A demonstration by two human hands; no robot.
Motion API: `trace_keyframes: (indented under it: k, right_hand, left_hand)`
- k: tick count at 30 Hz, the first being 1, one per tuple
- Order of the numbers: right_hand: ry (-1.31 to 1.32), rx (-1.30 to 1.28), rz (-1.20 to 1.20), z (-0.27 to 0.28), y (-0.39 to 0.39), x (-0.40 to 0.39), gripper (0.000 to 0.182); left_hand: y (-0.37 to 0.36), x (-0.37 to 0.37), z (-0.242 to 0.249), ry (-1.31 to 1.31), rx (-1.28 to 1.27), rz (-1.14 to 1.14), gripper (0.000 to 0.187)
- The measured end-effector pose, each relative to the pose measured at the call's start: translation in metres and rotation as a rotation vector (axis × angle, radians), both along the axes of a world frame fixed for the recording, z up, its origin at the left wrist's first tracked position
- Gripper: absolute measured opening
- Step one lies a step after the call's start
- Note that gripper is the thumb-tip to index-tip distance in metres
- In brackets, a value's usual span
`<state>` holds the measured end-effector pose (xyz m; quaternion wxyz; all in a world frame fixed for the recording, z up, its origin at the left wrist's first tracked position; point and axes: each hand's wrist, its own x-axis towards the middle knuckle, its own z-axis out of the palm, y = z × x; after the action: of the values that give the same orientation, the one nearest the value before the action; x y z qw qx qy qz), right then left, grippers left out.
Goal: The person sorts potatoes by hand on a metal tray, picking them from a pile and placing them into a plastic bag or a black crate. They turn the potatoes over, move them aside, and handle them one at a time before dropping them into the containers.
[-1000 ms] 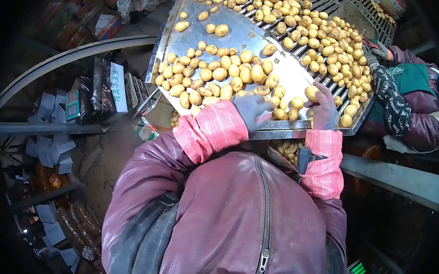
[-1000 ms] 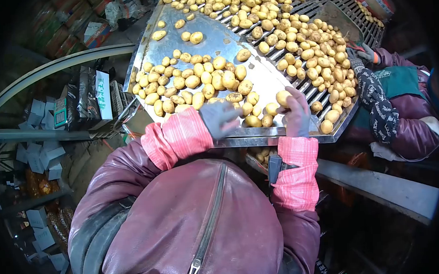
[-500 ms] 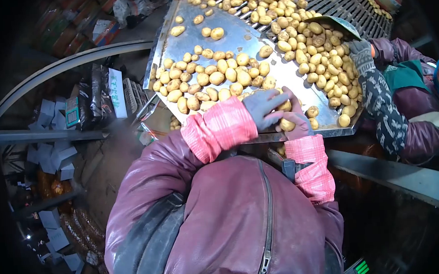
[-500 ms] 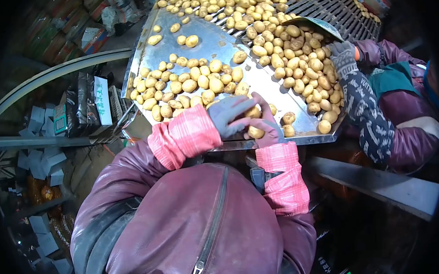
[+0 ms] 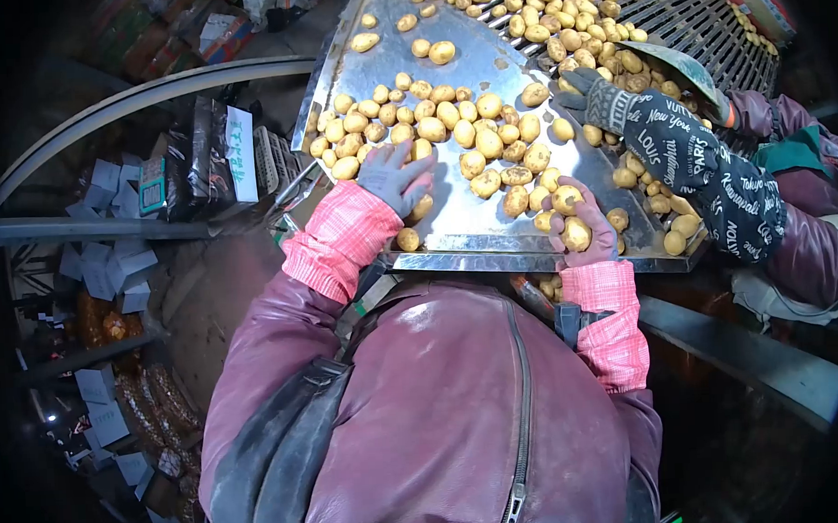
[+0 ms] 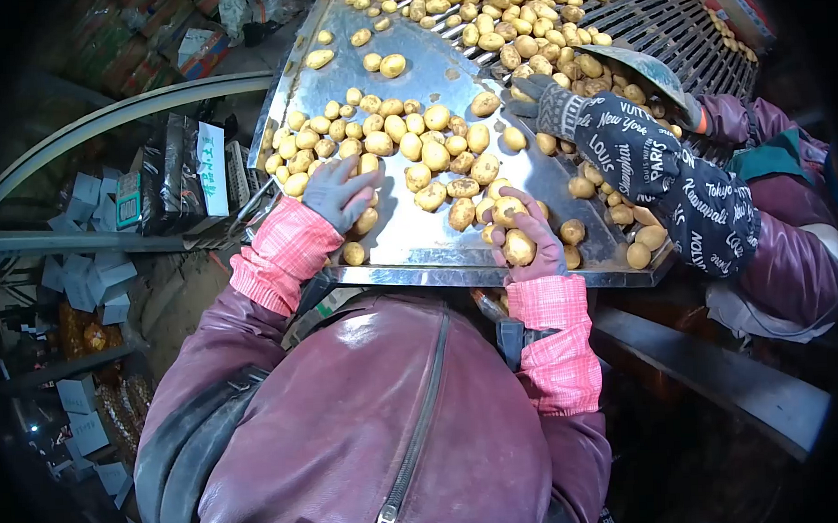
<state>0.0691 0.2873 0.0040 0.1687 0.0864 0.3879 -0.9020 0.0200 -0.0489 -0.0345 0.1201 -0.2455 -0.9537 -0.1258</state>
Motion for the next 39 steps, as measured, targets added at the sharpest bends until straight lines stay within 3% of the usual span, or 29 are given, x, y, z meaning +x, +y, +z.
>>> trace_keyframes:
  k: [2, 5, 9, 13, 19, 23, 24, 27, 29, 32, 35, 39]
  right_hand:
    - [-0.004, 0.002, 0.002, 0.001, 0.001, 0.000, 0.046]
    - [-0.017, -0.001, 0.011, 0.005, -0.001, -0.002, 0.046]
    - [-0.008, -0.020, 0.014, 0.006, -0.001, -0.001, 0.046]
    - [-0.001, -0.017, 0.014, 0.003, -0.001, -0.001, 0.045]
    - [-0.010, -0.004, -0.022, 0.006, -0.002, 0.003, 0.043]
    - [-0.098, 0.030, -0.099, -0.003, -0.003, 0.002, 0.045]
    - [-0.124, -0.022, -0.106, 0.005, -0.011, 0.002, 0.046]
    - [-0.161, -0.201, -0.104, 0.000, -0.015, -0.001, 0.048]
    - [-0.195, -0.194, -0.178, -0.016, -0.009, -0.003, 0.049]
    - [-0.162, -0.343, -0.134, -0.007, -0.016, 0.000, 0.048]
    - [-0.123, -0.391, -0.100, -0.007, -0.014, 0.000, 0.047]
    - [-0.060, -0.336, -0.076, -0.015, -0.011, -0.001, 0.046]
  left_hand:
    - [-0.005, -0.006, 0.010, -0.125, 0.271, 0.025, 0.027]
    - [-0.009, -0.009, 0.024, -0.212, 0.306, 0.124, 0.020]
    - [0.002, -0.013, 0.038, -0.291, 0.209, 0.322, 0.026]
    - [0.022, -0.032, 0.024, -0.425, 0.045, 0.039, 0.040]
    - [0.042, -0.059, 0.024, -0.584, -0.237, 0.122, 0.058]
    - [0.052, -0.040, 0.027, -0.558, 0.239, 0.165, 0.055]
    - [0.061, -0.030, 0.027, -0.376, 0.339, 0.067, 0.061]
    - [0.106, -0.004, 0.069, -0.468, 0.340, -0.010, 0.061]
    - [0.126, 0.000, 0.051, -0.332, 0.575, -0.298, 0.058]
    - [0.126, -0.017, 0.035, -0.377, 0.613, -0.326, 0.055]
    - [0.112, -0.058, 0.019, -0.383, 0.113, -0.097, 0.042]
    - [0.112, -0.078, 0.021, -0.495, -0.099, -0.058, 0.045]
